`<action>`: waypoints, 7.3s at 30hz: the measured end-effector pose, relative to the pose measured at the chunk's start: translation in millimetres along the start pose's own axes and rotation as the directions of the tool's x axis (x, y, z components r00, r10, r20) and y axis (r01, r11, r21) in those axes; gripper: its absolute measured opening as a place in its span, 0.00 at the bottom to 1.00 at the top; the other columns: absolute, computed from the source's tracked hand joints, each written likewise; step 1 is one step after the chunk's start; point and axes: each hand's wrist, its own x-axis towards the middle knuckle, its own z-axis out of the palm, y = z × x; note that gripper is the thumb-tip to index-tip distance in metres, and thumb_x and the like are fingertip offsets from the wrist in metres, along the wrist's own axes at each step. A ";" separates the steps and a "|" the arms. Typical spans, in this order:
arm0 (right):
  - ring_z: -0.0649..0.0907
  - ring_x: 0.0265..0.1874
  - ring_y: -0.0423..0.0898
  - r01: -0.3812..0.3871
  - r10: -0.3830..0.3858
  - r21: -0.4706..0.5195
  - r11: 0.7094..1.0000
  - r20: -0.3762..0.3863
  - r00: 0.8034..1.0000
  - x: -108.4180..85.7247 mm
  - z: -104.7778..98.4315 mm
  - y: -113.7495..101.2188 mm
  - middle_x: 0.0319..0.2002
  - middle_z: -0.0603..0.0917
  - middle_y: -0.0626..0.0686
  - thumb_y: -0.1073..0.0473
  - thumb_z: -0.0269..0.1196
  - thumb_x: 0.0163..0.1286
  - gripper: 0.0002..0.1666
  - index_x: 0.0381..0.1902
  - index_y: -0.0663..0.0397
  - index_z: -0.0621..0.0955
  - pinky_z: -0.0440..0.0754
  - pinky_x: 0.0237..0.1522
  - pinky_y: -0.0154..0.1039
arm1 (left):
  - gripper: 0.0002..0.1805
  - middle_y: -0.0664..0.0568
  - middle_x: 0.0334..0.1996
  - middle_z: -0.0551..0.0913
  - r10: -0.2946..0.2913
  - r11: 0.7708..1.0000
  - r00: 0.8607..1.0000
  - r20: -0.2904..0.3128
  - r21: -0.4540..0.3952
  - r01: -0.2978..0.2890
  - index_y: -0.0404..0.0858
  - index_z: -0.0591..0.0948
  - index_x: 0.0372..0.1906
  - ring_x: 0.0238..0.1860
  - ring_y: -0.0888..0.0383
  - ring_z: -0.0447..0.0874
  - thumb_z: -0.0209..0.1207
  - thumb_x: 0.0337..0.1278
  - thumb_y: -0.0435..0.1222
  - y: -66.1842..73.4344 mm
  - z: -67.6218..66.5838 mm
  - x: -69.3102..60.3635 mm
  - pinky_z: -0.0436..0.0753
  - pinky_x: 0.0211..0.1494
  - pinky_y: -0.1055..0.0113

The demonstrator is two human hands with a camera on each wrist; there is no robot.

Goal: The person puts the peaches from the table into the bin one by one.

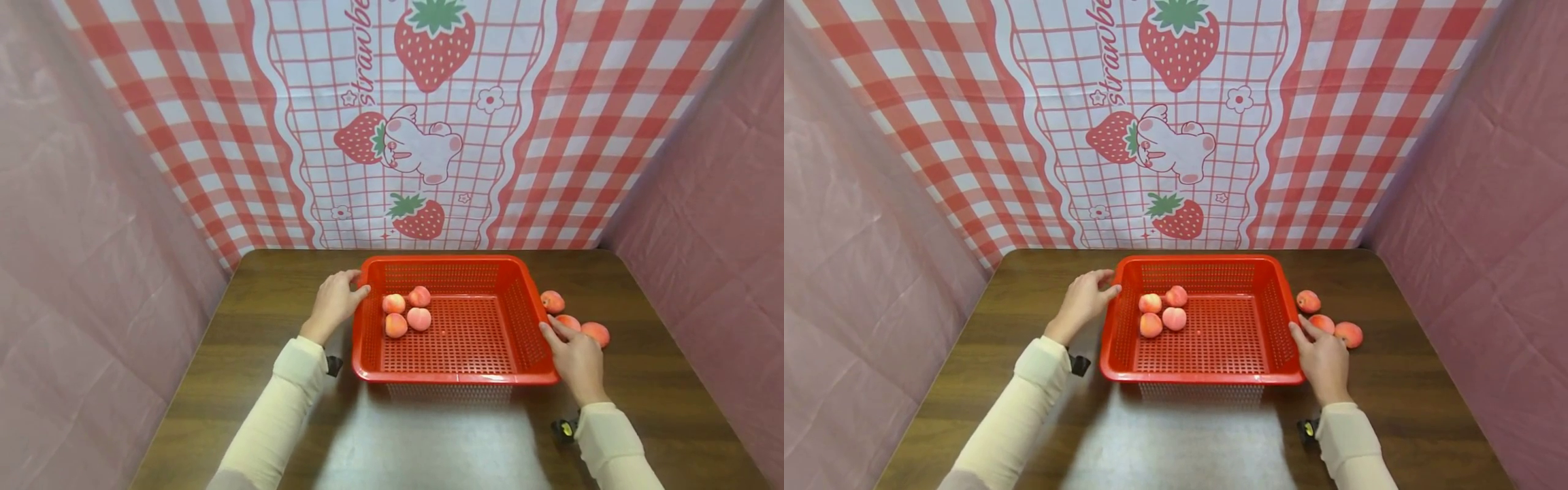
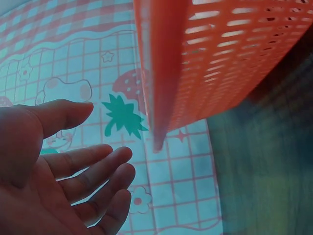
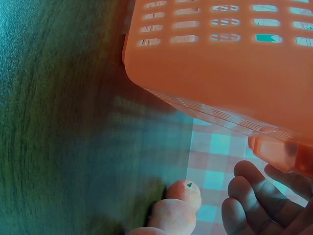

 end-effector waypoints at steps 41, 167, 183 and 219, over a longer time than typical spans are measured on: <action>0.68 0.20 0.50 -0.073 0.073 0.008 0.997 0.065 0.995 -0.4 -1.7 -2.2 0.15 0.80 0.55 0.34 0.53 0.71 0.35 0.64 0.50 0.75 0.65 0.22 0.38 | 0.25 0.46 0.36 0.87 -0.142 0.981 0.989 0.031 -0.126 0.145 0.35 0.78 0.61 0.35 0.51 0.83 0.60 0.63 0.44 -24.2 29.8 -20.6 0.81 0.47 0.54; 0.75 0.38 0.67 0.254 -0.189 -0.290 0.923 0.235 0.954 70.5 -13.7 67.8 0.42 0.83 0.73 0.56 0.65 0.63 0.25 0.52 0.70 0.79 0.74 0.40 0.64 | 0.21 0.43 0.38 0.87 -0.182 0.957 0.966 -0.185 -0.259 0.130 0.34 0.81 0.57 0.40 0.48 0.85 0.60 0.64 0.41 -26.5 47.4 -32.9 0.80 0.49 0.51; 0.75 0.37 0.66 0.298 -0.219 -0.308 0.903 0.266 0.939 70.1 -11.1 67.3 0.40 0.83 0.72 0.55 0.66 0.62 0.27 0.52 0.70 0.79 0.74 0.39 0.63 | 0.20 0.42 0.37 0.84 -0.164 0.955 0.952 -0.257 -0.284 0.088 0.32 0.82 0.54 0.39 0.47 0.86 0.62 0.61 0.39 -30.5 54.1 -34.4 0.80 0.48 0.51; 0.77 0.42 0.68 0.312 -0.263 -0.201 0.929 0.237 0.935 79.7 -30.0 56.6 0.43 0.82 0.72 0.50 0.67 0.61 0.32 0.52 0.74 0.77 0.73 0.46 0.66 | 0.18 0.41 0.35 0.85 -0.137 0.953 0.942 -0.306 -0.300 0.041 0.30 0.83 0.52 0.38 0.46 0.86 0.63 0.60 0.37 -30.2 57.7 -35.1 0.80 0.47 0.51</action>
